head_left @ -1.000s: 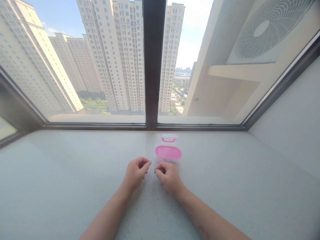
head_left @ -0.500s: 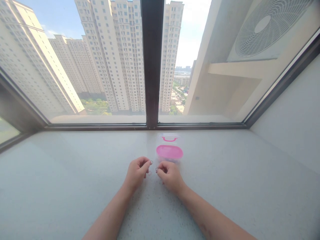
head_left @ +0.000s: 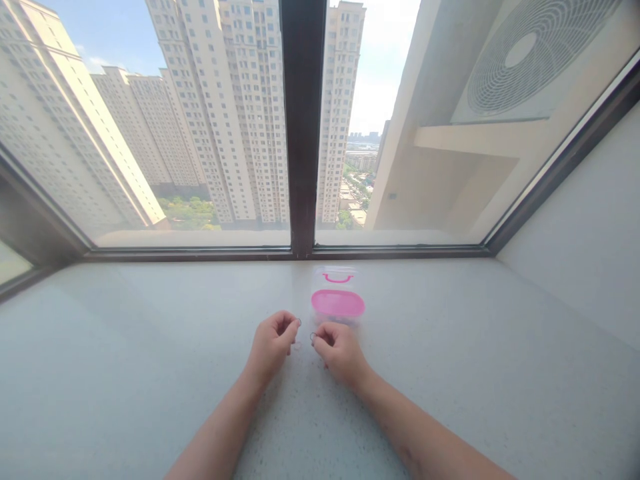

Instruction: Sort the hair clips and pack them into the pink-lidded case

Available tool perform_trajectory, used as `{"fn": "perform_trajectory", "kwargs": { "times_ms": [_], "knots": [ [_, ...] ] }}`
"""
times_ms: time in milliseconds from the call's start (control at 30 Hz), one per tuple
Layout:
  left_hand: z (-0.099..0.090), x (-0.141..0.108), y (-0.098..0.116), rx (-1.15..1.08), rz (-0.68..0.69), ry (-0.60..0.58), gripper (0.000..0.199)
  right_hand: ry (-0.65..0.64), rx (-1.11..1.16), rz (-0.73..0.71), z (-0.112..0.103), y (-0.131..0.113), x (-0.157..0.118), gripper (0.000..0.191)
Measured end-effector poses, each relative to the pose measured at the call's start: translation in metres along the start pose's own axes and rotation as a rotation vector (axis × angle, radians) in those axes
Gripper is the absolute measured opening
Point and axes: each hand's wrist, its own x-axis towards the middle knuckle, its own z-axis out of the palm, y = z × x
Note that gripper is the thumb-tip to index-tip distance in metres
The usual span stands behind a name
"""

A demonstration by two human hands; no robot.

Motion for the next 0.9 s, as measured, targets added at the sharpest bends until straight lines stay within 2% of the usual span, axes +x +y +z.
{"fn": "perform_trajectory", "kwargs": {
  "times_ms": [300,900],
  "knots": [
    [0.0018,0.0002,-0.0001,0.036,-0.027,-0.031,0.025,-0.001,0.019,-0.016,-0.0005,0.0009,0.0019,0.018],
    [0.0006,0.0001,0.0041,0.029,-0.050,-0.014,0.027,0.005,0.033,-0.009,0.0009,-0.0016,0.0017,0.016]
  ]
}}
